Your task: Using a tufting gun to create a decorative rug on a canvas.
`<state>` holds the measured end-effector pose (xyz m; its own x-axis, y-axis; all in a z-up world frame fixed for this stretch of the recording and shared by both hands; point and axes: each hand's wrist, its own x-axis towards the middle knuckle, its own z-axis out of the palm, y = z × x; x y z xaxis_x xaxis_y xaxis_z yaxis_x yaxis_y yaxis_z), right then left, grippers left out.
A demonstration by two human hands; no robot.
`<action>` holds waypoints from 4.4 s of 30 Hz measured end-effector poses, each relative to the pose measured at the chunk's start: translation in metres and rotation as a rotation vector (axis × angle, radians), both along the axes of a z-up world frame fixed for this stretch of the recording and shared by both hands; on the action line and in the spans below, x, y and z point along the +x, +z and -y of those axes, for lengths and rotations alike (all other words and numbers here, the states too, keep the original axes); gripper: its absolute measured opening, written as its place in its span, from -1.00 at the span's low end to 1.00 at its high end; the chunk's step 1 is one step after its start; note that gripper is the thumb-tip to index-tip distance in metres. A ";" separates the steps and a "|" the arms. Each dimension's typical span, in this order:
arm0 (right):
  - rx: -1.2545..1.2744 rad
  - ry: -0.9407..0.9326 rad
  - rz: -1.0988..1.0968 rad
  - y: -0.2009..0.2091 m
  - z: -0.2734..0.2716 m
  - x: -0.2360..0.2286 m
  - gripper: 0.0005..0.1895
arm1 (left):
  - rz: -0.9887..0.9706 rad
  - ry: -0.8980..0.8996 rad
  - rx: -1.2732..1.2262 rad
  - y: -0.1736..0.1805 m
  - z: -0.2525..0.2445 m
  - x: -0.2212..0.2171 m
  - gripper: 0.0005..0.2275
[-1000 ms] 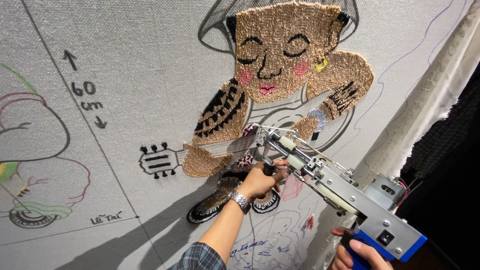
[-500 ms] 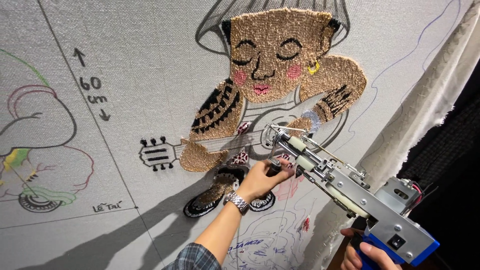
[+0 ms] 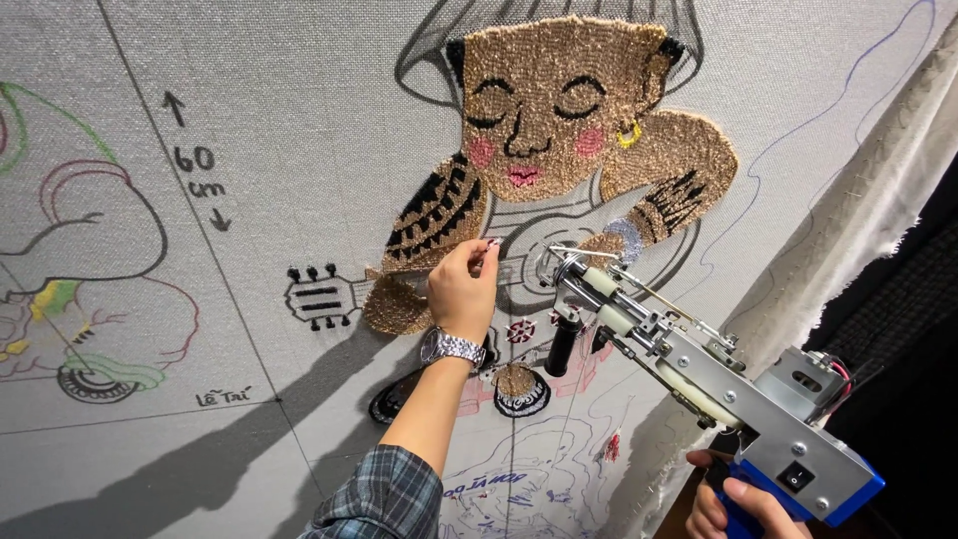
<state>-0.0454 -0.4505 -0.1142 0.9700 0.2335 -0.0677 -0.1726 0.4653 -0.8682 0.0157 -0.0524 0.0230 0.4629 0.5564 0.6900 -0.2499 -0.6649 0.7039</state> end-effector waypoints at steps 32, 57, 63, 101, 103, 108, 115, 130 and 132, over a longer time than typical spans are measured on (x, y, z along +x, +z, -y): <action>-0.099 -0.035 -0.027 0.014 -0.007 -0.004 -0.34 | 0.164 0.029 0.420 -0.011 -0.017 0.003 -0.91; -0.084 -0.027 -0.006 0.030 -0.031 -0.009 -0.38 | -0.444 -0.812 -0.085 -0.085 0.040 -0.030 -0.31; -0.152 -0.033 -0.006 0.049 -0.047 -0.018 -0.38 | -0.328 -0.855 -0.315 -0.104 0.048 -0.004 -0.48; -0.184 -0.099 0.028 0.046 -0.059 -0.025 -0.44 | -0.391 -0.878 -0.531 -0.125 0.042 -0.004 -0.83; -0.189 -0.097 0.019 0.046 -0.058 -0.024 -0.44 | -0.395 -0.873 -0.539 -0.123 0.043 -0.005 -0.81; -0.181 -0.119 0.019 0.046 -0.059 -0.026 -0.45 | -0.425 -0.864 -0.583 -0.114 0.045 -0.009 -0.76; -0.131 -0.030 0.091 0.037 -0.050 -0.018 -0.47 | -0.402 -0.914 -0.625 -0.119 0.045 -0.003 -0.78; -0.148 -0.048 0.108 0.020 -0.052 -0.014 -0.47 | -0.351 -0.914 -0.664 -0.119 0.039 -0.010 -0.82; -0.078 0.008 0.189 0.018 -0.053 -0.014 -0.47 | -0.353 -0.920 -0.673 -0.118 0.038 -0.011 -0.82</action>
